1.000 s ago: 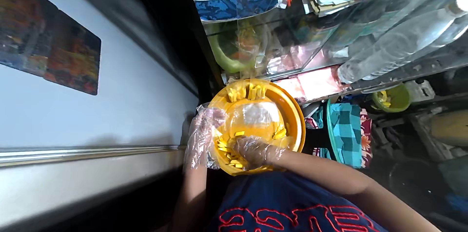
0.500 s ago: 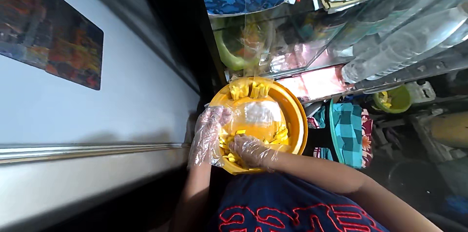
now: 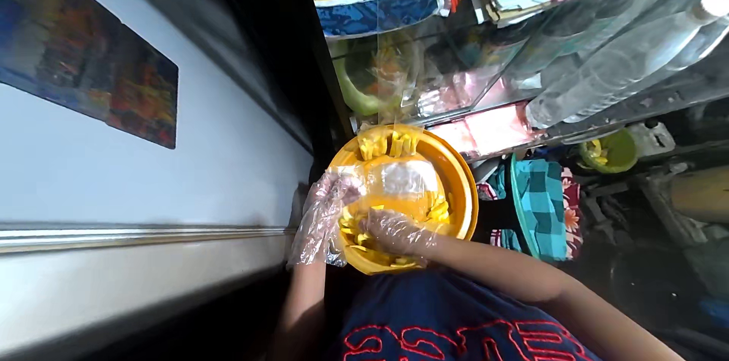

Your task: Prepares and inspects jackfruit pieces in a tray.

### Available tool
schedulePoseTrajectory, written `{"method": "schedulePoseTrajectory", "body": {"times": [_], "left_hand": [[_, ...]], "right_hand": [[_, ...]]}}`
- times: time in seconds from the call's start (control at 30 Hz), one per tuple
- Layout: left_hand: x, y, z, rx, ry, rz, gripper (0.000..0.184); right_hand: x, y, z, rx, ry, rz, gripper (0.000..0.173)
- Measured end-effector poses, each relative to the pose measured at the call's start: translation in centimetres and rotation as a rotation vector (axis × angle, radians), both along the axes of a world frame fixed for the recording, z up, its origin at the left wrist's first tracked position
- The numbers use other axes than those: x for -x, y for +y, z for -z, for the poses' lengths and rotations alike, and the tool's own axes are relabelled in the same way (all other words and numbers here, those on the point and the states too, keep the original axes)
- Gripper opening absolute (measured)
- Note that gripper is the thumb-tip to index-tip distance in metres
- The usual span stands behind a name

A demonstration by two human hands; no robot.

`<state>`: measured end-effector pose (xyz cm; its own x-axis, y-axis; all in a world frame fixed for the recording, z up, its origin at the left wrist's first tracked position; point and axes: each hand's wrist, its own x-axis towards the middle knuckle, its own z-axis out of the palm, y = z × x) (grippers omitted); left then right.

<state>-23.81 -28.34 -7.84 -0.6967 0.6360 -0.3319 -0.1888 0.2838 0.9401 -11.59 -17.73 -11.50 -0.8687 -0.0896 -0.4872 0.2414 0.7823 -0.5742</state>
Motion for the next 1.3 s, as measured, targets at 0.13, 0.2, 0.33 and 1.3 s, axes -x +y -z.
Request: {"method": "schedulePoseTrajectory", "body": {"times": [0.13, 0.2, 0.33, 1.3], "left_hand": [[1.1, -0.6, 0.6, 0.016, 0.022, 0.098, 0.024], [1.3, -1.1, 0.5, 0.031, 0.025, 0.117, 0.025], [1.7, -1.7, -0.2, 0.088, 0.028, 0.123, 0.018], [-4.5, 2.3, 1.6, 0.186, 0.031, 0.483, 0.026]], "right_hand": [[-1.0, 3.4, -0.8, 0.102, -0.072, 0.111, 0.043], [-1.7, 5.0, -0.4, 0.154, -0.05, 0.2, 0.042], [-3.3, 7.4, -1.3, 0.321, -0.105, 0.442, 0.036], [-8.3, 8.8, -1.8, 1.31, -0.064, 1.236, 0.028]]}}
